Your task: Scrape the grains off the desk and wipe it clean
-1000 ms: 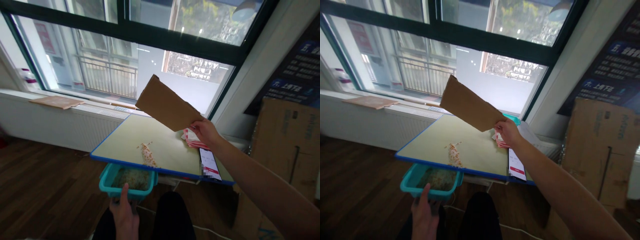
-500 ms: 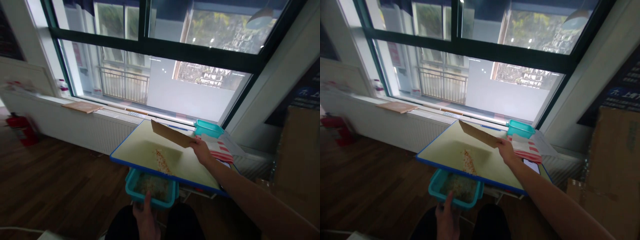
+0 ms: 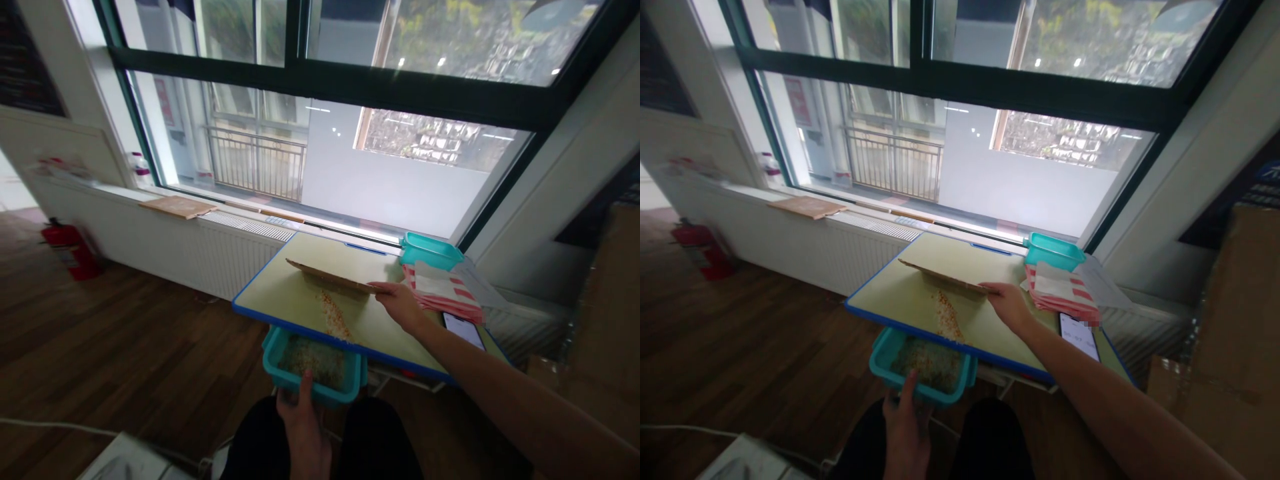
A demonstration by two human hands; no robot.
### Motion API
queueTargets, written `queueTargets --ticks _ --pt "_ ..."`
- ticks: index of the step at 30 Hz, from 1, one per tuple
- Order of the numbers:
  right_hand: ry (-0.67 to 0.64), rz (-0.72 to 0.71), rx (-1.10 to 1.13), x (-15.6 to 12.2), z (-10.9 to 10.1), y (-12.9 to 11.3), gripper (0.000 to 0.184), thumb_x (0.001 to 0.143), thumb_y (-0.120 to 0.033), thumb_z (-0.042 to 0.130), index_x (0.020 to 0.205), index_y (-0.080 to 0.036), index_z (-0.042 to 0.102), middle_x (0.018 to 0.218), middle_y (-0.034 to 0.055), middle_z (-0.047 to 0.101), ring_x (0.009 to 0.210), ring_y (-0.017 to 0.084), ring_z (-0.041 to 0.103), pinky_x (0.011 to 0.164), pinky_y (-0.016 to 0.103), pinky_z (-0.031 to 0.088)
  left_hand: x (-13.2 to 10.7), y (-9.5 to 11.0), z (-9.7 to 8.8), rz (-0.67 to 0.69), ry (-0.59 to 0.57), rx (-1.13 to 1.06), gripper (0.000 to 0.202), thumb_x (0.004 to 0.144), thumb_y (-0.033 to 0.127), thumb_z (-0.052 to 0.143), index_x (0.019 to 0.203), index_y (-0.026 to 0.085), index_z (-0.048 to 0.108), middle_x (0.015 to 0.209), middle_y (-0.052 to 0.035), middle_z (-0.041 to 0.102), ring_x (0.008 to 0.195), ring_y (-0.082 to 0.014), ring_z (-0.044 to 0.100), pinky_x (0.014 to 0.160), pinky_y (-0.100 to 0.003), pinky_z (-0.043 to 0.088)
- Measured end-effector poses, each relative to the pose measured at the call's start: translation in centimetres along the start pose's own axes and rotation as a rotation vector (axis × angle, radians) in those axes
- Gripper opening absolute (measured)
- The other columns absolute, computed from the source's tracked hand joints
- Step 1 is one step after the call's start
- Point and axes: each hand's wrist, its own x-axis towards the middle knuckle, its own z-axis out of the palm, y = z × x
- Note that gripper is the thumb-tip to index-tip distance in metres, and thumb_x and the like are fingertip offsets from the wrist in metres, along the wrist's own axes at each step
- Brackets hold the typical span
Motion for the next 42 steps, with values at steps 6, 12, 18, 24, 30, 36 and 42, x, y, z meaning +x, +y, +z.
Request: queueTargets --ticks 6,12,18,24,30,36,42 --pt "-0.038 0.033 -0.018 -1.4 -0.9 -0.7 0.038 0.064 -0.015 0.056 0.090 -0.025 0.080 0.078 0.0001 0.077 0.065 0.020 0.066 0.067 0.033 0.052 0.4 -0.1 -0.1 0.029 -0.003 -0.015 0.055 0.072 0.028 0.078 0.120 0.025 0.051 0.112 -0.0099 0.063 0.087 -0.0216 0.068 0.072 -0.038 0.059" --pt "-0.084 0.119 -0.087 -2.4 -1.7 -0.9 0.041 0.064 -0.015 0.057 0.096 -0.024 0.079 0.068 -0.0016 0.073 0.057 0.016 0.059 0.058 0.028 0.044 0.5 -0.3 -0.3 0.035 -0.018 -0.036 0.056 0.071 0.025 0.079 0.120 0.025 0.051 0.114 -0.0099 0.063 0.087 -0.0211 0.068 0.073 -0.039 0.059" --pt "-0.144 0.096 0.055 -3.6 -2.2 -2.3 0.039 0.060 -0.012 0.056 0.089 -0.023 0.080 0.084 0.0011 0.078 0.075 0.020 0.067 0.071 0.031 0.049 0.2 -0.4 -0.1 0.019 0.017 -0.028 0.053 0.073 0.024 0.076 0.119 0.024 0.051 0.114 -0.0117 0.062 0.086 -0.0223 0.067 0.068 -0.039 0.059" --pt "-0.180 0.109 0.095 -3.9 -2.8 -2.4 0.036 0.058 -0.012 0.054 0.080 -0.022 0.080 0.081 0.0016 0.077 0.079 0.021 0.068 0.074 0.031 0.049 -0.2 -0.4 -0.1 0.011 0.049 -0.008 0.055 0.072 0.025 0.077 0.121 0.025 0.051 0.118 -0.0120 0.061 0.087 -0.0216 0.067 0.064 -0.034 0.059" --pt "-0.238 0.098 0.169 -4.7 -3.0 -2.5 0.035 0.058 -0.011 0.053 0.078 -0.022 0.079 0.082 0.0024 0.078 0.082 0.021 0.070 0.078 0.031 0.051 -0.2 -0.6 -0.2 0.022 0.055 -0.026 0.053 0.072 0.024 0.076 0.120 0.023 0.053 0.118 -0.0124 0.062 0.083 -0.0202 0.066 0.064 -0.035 0.059" --pt "-0.245 0.101 0.214 -4.9 -3.3 -2.2 0.033 0.056 -0.011 0.055 0.075 -0.022 0.079 0.083 0.0032 0.078 0.084 0.022 0.071 0.081 0.033 0.052 -0.6 -0.6 -0.2 0.057 0.037 -0.021 0.053 0.072 0.024 0.076 0.119 0.024 0.053 0.116 -0.0124 0.064 0.086 -0.0232 0.068 0.064 -0.038 0.059" --pt "-0.190 0.126 0.275 -4.6 -3.3 -1.2 0.027 0.056 -0.013 0.056 0.070 -0.021 0.078 0.077 0.0052 0.077 0.079 0.024 0.071 0.077 0.035 0.053 -0.8 -0.6 -0.3 0.061 0.002 -0.016 0.052 0.072 0.024 0.076 0.120 0.025 0.055 0.118 -0.0115 0.064 0.092 -0.0258 0.068 0.066 -0.038 0.060"
